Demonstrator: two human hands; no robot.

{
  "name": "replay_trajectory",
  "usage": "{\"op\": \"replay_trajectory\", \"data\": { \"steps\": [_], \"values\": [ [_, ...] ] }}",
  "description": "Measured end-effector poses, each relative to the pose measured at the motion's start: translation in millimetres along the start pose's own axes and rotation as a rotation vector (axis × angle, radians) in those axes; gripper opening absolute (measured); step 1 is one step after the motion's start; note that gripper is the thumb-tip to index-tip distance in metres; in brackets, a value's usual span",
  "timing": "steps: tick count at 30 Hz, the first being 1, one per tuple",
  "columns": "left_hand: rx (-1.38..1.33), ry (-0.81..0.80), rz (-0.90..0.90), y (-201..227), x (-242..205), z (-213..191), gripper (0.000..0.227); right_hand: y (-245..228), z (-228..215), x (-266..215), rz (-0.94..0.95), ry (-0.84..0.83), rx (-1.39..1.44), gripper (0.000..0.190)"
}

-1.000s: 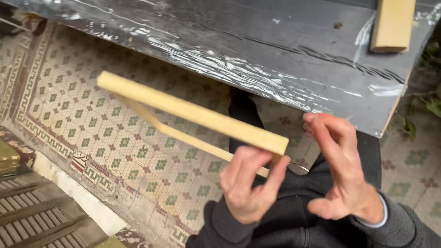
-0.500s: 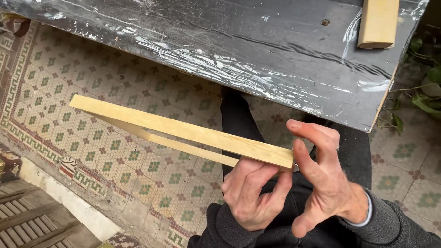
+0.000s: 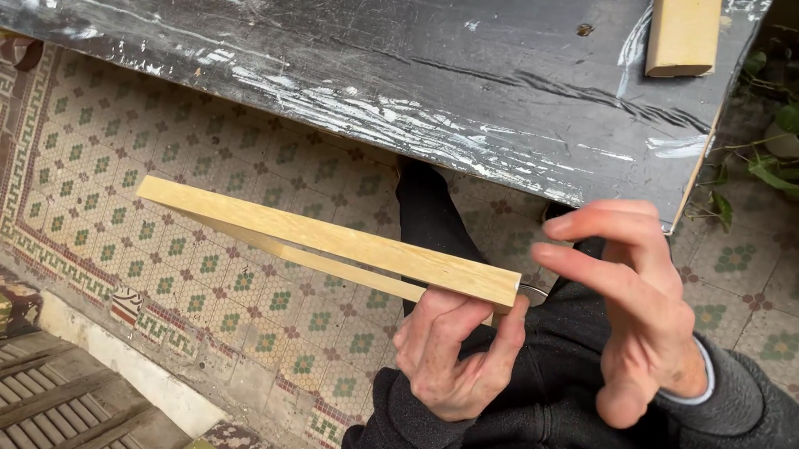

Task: Applying glue to the edges of wooden frame components and joining them together to assemble frames.

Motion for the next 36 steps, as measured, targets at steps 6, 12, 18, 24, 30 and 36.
{"op": "replay_trajectory", "data": {
  "steps": [6, 12, 18, 24, 30, 36],
  "values": [
    [-0.021, -0.014, -0.035, 0, 1, -2, 0.031, -11, 6, 24, -0.036, -0.104, 0.044, 0.097],
    [-0.048, -0.037, -0.046, 0, 1, 2, 0.03, -8, 8, 18, -0.1, -0.067, 0.074, 0.096],
    [-0.055, -0.03, -0.046, 1, -3, 5, 0.03, -4, 9, 9, -0.161, 0.02, 0.136, 0.088],
    [-0.034, -0.021, -0.065, -1, -6, 6, 0.032, -7, 9, -7, -0.222, 0.113, 0.237, 0.082],
    [-0.034, 0.008, -0.058, 0, -4, 6, 0.031, -14, 6, -6, -0.217, 0.214, 0.011, 0.089],
    [-0.049, 0.012, -0.063, -1, -6, 4, 0.03, -29, 9, 0, -0.349, 0.117, -0.171, 0.086]
  ]
}}
Point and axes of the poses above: each hand's wrist, its own x-axis towards the middle knuckle, its own z-axis out of the palm, y = z × x, the point moved 7 cm from there along x, towards the middle knuckle, and after that the axes turned 7 degrees about -x, right-handed, at the moved point
